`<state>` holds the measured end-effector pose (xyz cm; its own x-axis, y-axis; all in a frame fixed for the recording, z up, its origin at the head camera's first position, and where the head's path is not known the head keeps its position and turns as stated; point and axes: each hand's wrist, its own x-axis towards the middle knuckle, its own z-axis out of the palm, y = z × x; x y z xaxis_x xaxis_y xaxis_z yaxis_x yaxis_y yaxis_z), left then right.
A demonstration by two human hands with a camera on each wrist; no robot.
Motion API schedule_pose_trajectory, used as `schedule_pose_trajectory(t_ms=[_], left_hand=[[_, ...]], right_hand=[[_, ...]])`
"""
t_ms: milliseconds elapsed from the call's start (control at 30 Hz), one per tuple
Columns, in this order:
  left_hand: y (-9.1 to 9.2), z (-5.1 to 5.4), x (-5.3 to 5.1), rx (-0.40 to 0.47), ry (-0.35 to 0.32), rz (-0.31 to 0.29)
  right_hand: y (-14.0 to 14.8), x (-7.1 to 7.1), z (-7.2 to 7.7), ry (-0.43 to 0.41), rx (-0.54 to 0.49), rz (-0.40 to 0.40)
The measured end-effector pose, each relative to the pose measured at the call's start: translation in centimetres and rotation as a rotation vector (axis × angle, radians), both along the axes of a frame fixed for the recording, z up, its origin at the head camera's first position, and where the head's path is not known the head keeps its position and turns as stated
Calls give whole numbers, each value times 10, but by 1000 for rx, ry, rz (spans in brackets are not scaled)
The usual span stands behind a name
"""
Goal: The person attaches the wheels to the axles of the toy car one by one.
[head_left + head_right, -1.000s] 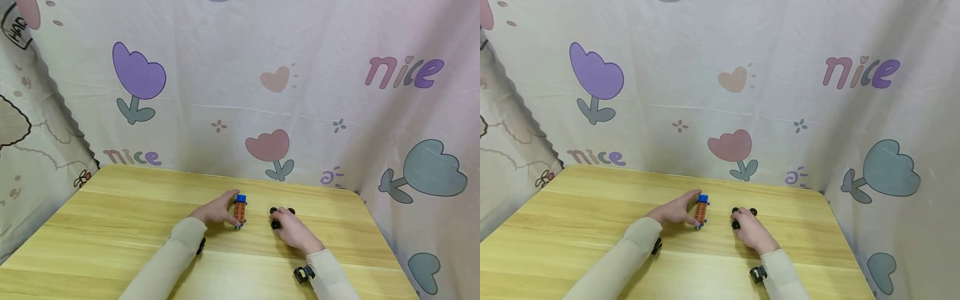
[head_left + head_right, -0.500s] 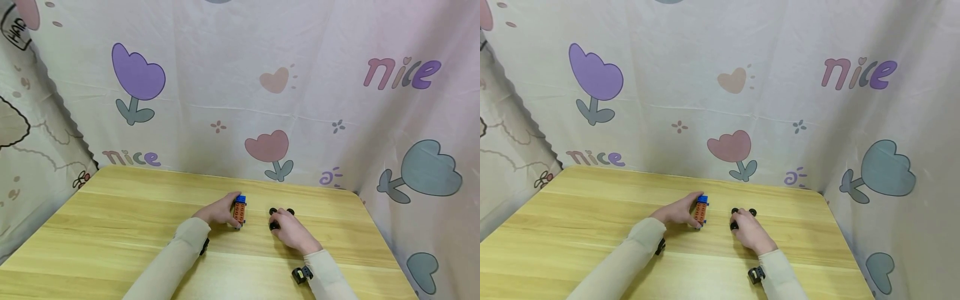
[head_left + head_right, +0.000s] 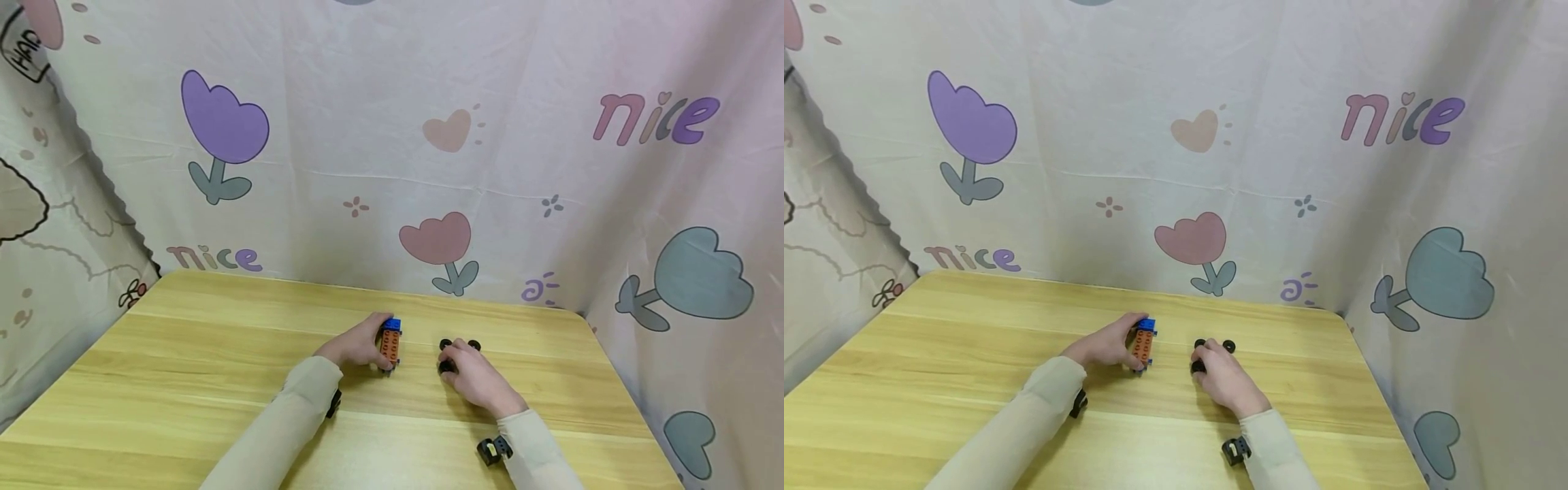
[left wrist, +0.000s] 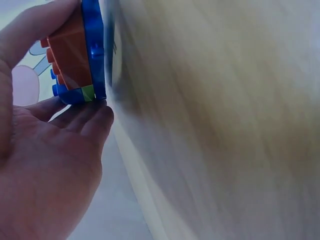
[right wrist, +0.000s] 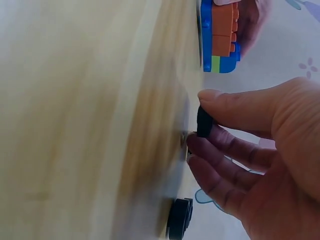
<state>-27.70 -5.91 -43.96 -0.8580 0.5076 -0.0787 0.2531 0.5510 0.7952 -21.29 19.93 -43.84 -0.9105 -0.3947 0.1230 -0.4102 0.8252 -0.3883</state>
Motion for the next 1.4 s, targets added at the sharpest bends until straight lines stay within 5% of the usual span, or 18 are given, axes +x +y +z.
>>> schedule_pose_trajectory(t_ms=[800, 1100, 1400], left_hand=[[2, 12, 24, 82, 27, -15], [-2, 5, 30, 344, -174, -37], [-3, 2, 34, 480, -219, -50]], right_hand=[[-3, 7, 14, -5, -118, 25], [-6, 13, 21, 9, -125, 21], [-15, 18, 29, 22, -165, 4]])
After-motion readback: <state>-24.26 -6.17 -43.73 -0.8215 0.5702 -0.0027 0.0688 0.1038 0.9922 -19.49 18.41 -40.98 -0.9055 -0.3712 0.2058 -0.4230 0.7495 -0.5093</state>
